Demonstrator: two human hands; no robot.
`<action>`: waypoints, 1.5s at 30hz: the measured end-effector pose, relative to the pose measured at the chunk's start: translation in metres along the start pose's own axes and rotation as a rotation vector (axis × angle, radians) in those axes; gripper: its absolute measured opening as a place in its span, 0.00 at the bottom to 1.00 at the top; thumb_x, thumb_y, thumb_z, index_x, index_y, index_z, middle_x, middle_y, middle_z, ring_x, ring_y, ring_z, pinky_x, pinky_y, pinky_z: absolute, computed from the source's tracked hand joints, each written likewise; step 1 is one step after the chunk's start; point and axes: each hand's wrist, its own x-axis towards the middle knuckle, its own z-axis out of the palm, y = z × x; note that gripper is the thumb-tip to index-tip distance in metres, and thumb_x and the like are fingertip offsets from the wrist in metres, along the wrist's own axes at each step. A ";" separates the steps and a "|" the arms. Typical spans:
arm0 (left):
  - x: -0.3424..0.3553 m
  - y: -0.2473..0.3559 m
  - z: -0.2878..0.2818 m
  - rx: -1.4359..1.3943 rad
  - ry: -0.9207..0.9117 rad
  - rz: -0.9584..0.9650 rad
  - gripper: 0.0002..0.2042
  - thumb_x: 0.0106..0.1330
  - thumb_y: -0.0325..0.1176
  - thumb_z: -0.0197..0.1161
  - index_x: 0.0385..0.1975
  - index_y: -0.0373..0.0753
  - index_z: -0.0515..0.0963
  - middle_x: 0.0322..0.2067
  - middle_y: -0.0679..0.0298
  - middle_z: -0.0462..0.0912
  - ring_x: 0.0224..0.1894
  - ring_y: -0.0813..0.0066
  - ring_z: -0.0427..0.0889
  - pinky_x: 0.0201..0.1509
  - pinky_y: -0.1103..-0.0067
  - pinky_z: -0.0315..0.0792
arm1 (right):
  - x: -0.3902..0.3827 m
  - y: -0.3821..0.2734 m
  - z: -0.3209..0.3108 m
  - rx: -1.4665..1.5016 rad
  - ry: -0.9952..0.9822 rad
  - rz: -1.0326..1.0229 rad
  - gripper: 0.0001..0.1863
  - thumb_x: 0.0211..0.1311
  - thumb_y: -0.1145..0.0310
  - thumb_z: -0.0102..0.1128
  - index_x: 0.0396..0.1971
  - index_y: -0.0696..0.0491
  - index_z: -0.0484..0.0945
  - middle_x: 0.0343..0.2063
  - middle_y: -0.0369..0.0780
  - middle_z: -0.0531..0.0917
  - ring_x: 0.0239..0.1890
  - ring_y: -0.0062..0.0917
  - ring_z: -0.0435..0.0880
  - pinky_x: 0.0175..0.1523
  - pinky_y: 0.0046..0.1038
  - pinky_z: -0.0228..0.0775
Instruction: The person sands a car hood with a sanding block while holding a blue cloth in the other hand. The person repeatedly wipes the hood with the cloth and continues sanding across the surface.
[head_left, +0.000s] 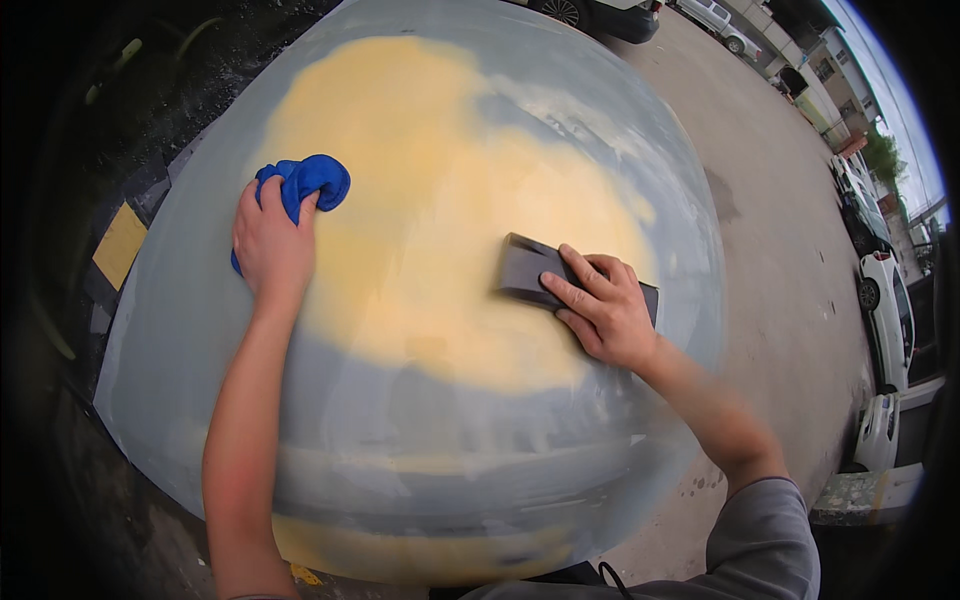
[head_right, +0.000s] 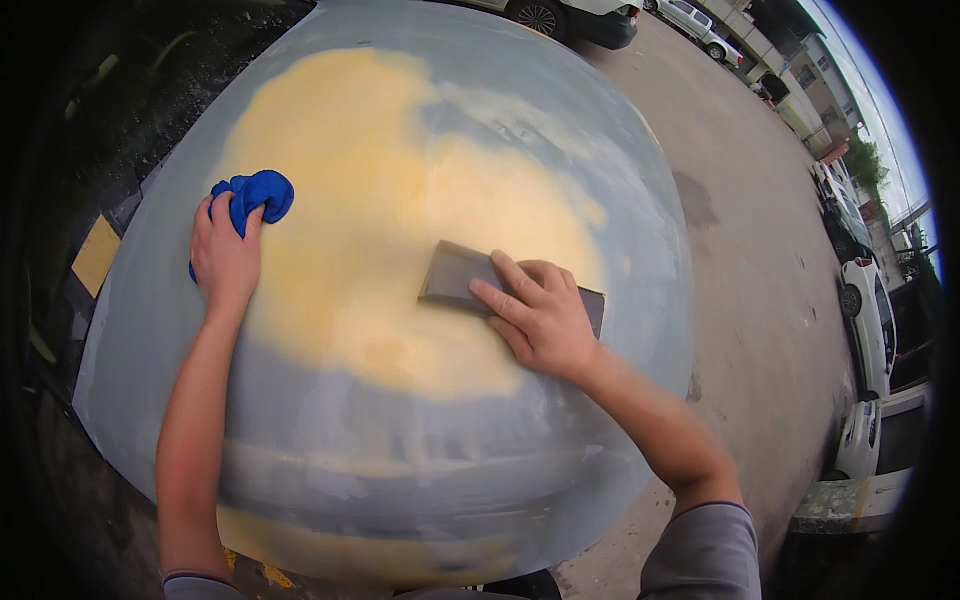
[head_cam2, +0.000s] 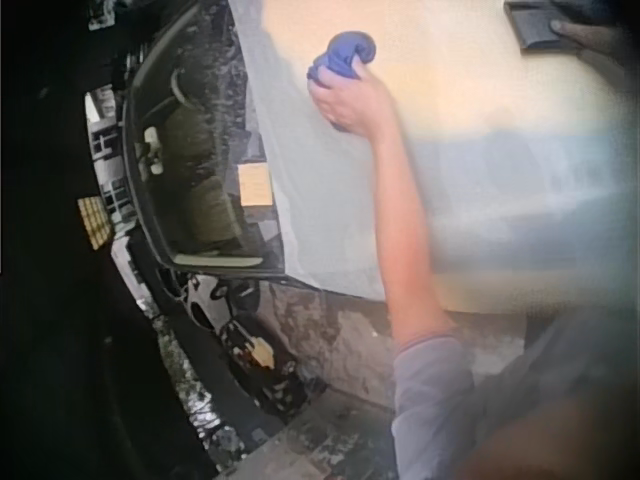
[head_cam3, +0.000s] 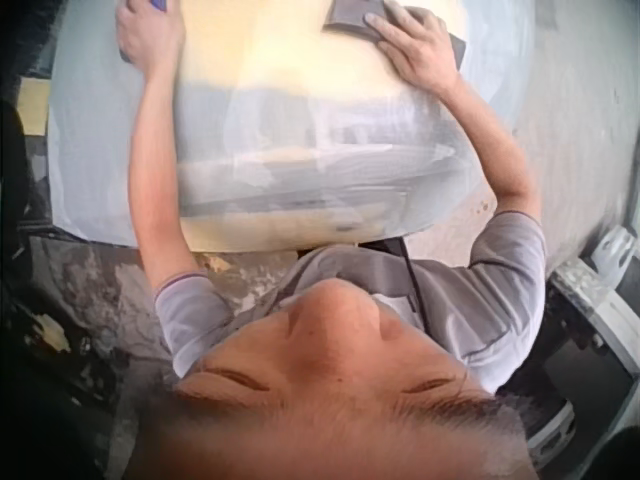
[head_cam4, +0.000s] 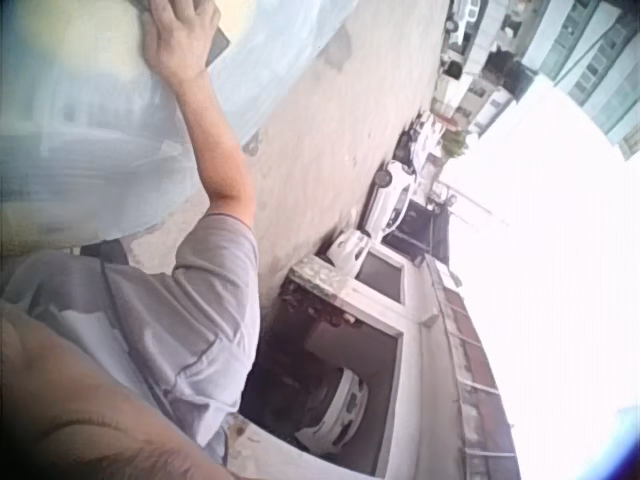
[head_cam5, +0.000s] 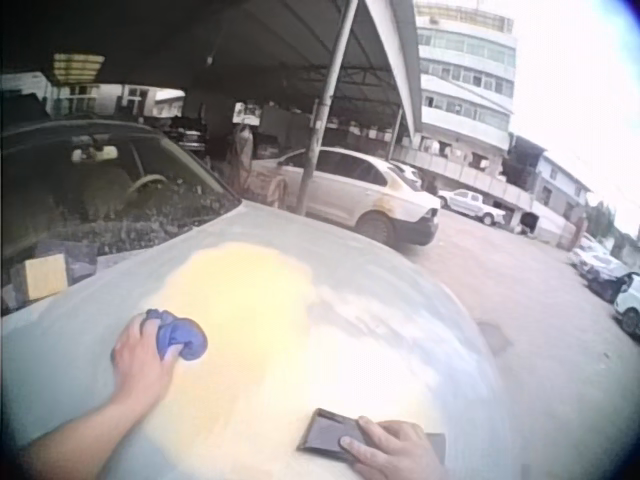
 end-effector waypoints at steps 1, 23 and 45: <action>0.001 -0.005 0.001 0.014 0.014 0.006 0.28 0.78 0.55 0.69 0.69 0.44 0.79 0.71 0.49 0.78 0.70 0.43 0.79 0.75 0.55 0.73 | 0.036 0.029 0.016 -0.034 0.008 0.046 0.29 0.67 0.64 0.73 0.69 0.39 0.86 0.73 0.43 0.81 0.56 0.45 0.82 0.64 0.44 0.73; -0.189 0.174 -0.109 -0.630 -0.415 0.303 0.37 0.69 0.51 0.78 0.72 0.36 0.77 0.79 0.37 0.66 0.79 0.35 0.68 0.82 0.52 0.66 | -0.149 -0.119 -0.093 1.133 0.600 0.983 0.27 0.90 0.56 0.53 0.78 0.55 0.73 0.56 0.39 0.88 0.50 0.25 0.88 0.56 0.29 0.81; 0.117 0.373 0.162 -0.075 -0.597 0.355 0.42 0.84 0.65 0.42 0.87 0.40 0.58 0.89 0.58 0.53 0.91 0.58 0.49 0.92 0.60 0.46 | -0.344 -0.142 -0.050 1.316 1.213 1.449 0.36 0.89 0.38 0.41 0.69 0.55 0.79 0.56 0.43 0.89 0.50 0.29 0.90 0.55 0.32 0.85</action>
